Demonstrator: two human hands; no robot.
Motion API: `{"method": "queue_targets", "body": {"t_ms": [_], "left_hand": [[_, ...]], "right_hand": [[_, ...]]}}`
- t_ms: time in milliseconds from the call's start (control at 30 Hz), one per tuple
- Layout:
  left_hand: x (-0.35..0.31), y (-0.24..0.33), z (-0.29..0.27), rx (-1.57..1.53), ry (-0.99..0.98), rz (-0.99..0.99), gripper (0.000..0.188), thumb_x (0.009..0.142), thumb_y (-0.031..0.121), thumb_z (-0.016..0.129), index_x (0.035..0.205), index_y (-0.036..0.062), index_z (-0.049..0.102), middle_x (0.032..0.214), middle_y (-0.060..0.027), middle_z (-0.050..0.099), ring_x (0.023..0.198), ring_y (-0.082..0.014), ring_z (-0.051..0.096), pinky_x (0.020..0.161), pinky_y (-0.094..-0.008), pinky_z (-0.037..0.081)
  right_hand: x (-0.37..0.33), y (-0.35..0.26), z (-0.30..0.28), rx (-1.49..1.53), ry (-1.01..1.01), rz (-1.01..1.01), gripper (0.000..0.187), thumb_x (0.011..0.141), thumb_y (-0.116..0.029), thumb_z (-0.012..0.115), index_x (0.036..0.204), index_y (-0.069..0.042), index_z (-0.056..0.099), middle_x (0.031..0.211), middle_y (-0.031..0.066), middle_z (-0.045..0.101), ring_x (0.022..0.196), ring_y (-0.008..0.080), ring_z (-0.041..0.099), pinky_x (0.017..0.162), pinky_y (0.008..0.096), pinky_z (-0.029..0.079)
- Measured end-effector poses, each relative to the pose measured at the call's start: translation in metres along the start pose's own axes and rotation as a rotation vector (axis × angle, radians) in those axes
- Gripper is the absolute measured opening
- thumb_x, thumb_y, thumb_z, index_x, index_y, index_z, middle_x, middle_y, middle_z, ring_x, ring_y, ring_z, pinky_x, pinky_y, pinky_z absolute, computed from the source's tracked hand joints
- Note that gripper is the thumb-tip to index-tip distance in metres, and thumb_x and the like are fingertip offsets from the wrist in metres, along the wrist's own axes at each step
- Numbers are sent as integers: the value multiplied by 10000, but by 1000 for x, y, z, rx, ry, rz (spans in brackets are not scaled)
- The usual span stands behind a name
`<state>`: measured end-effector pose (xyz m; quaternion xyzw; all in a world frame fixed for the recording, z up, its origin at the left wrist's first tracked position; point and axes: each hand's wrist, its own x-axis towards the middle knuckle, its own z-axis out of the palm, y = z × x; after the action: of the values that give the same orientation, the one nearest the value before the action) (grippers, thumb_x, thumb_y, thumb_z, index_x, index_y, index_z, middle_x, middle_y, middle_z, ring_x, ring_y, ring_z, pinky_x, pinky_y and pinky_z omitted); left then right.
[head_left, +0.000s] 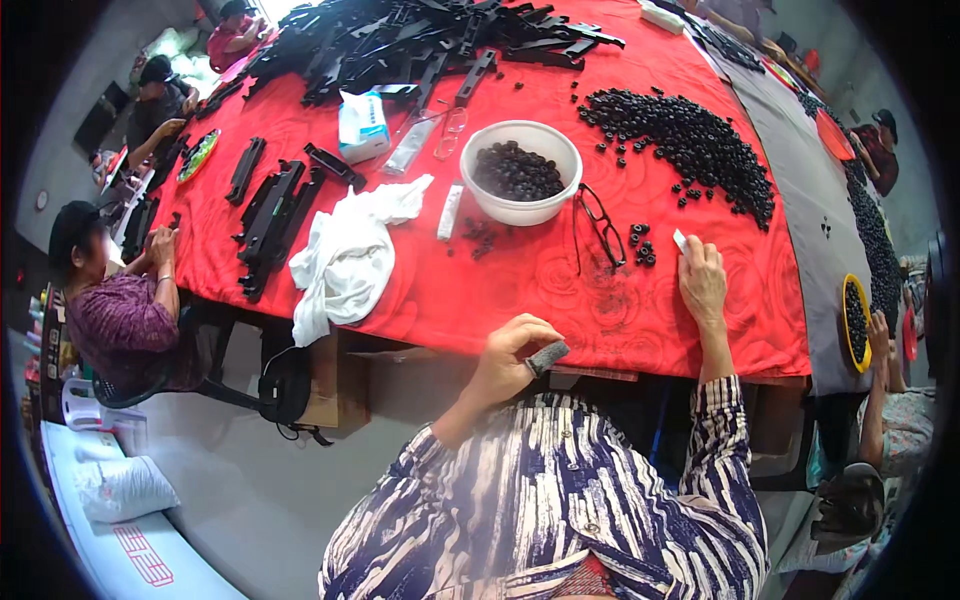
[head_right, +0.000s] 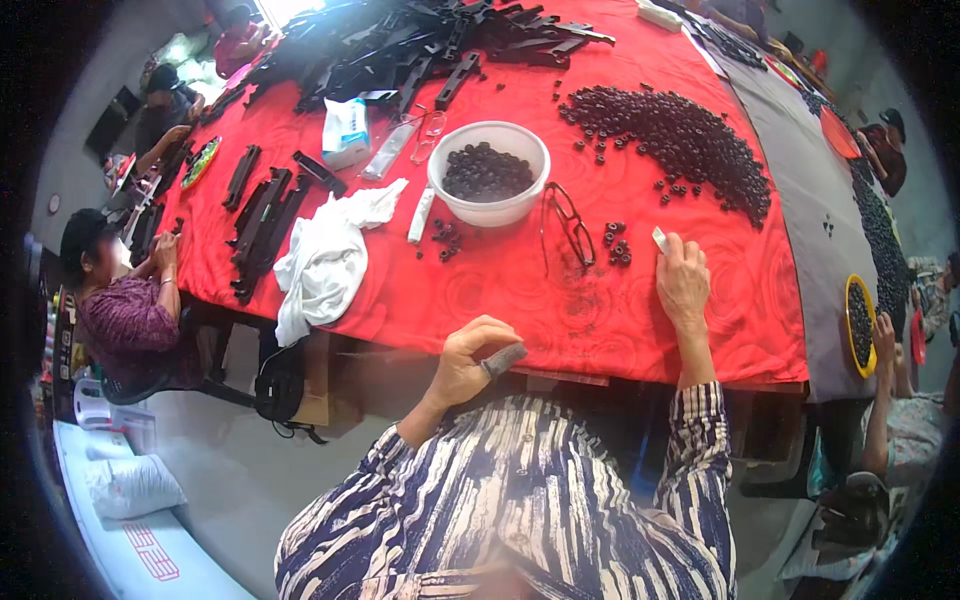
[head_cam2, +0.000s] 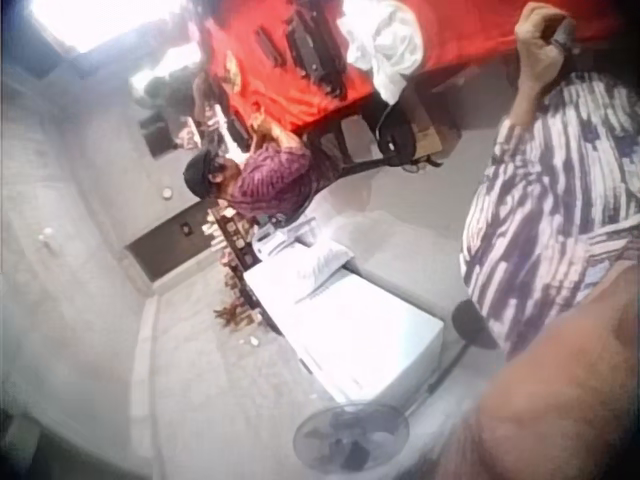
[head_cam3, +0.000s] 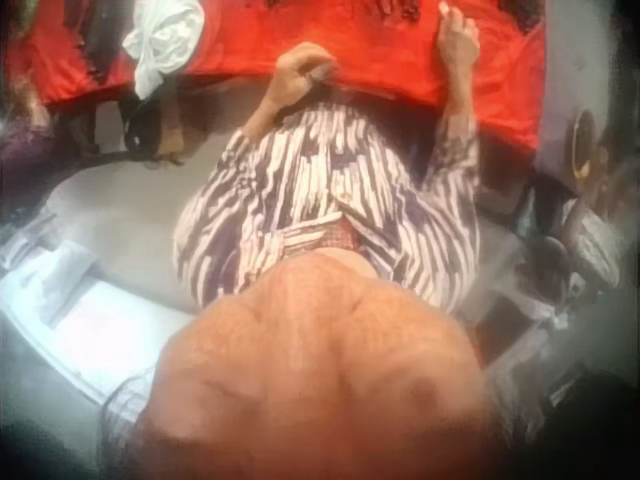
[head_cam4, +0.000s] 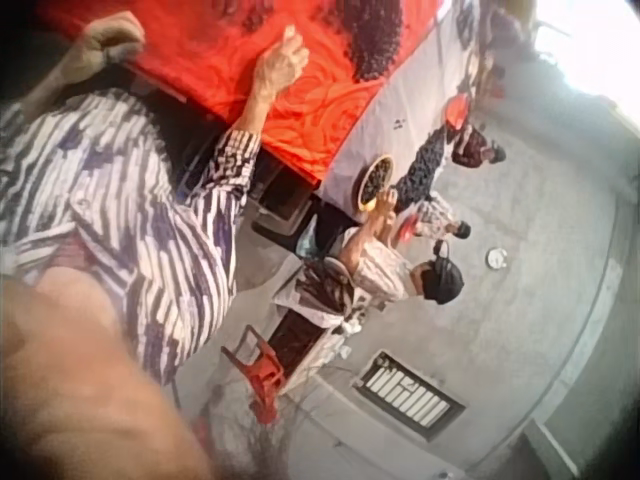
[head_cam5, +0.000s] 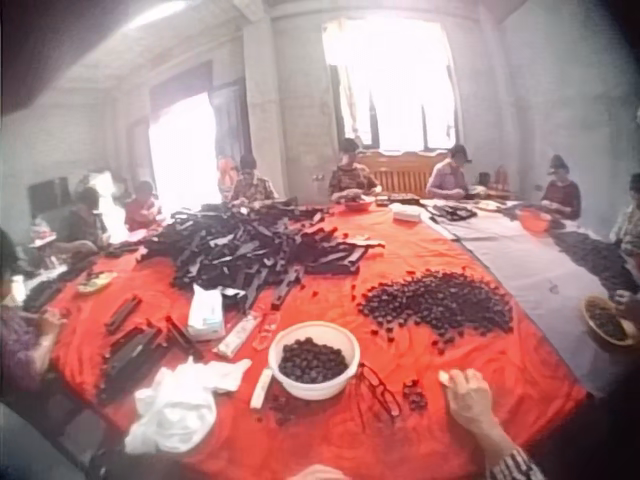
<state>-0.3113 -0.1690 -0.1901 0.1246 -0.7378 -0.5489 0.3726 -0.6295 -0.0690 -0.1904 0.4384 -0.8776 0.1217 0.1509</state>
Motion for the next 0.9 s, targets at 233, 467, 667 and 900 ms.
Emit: {"method": "queue_targets", "body": {"t_ms": [233, 467, 667, 900], "left_hand": [[-4, -9, -2, -18, -15, 58, 213, 756, -2, 710, 952, 15, 630, 900, -84, 619, 828, -168, 607, 729, -275, 488], [-2, -7, -1, 24, -21, 60, 196, 763, -11, 697, 948, 14, 637, 897, -91, 624, 839, -180, 612, 732, -280, 487], [-2, -6, -2, 29, -4, 21, 195, 758, -5, 705, 941, 19, 640, 889, -88, 626, 830, -183, 615, 718, -281, 486], [-8, -2, -5, -245, -44, -185, 272, 793, -23, 676, 1052, 17, 601, 996, -62, 570, 916, -120, 581, 829, -255, 503]], "right_hand": [[-6, -89, -45, 262, 124, -331, 482, 773, -314, 678, 1194, -124, 543, 1223, 113, 492, 1128, 295, 456, 879, 441, 391], [-1, -106, -11, 224, 16, -280, 246, 795, -231, 649, 985, -79, 609, 981, 127, 555, 912, 304, 555, 742, 427, 459], [7, -95, -2, 427, 148, -168, 136, 854, -171, 564, 897, -44, 587, 852, 165, 564, 757, 341, 583, 656, 418, 469], [1, -65, -74, 1073, -76, 128, 125, 886, -78, 541, 797, 7, 556, 686, 37, 531, 622, 90, 496, 564, 250, 397]]}}
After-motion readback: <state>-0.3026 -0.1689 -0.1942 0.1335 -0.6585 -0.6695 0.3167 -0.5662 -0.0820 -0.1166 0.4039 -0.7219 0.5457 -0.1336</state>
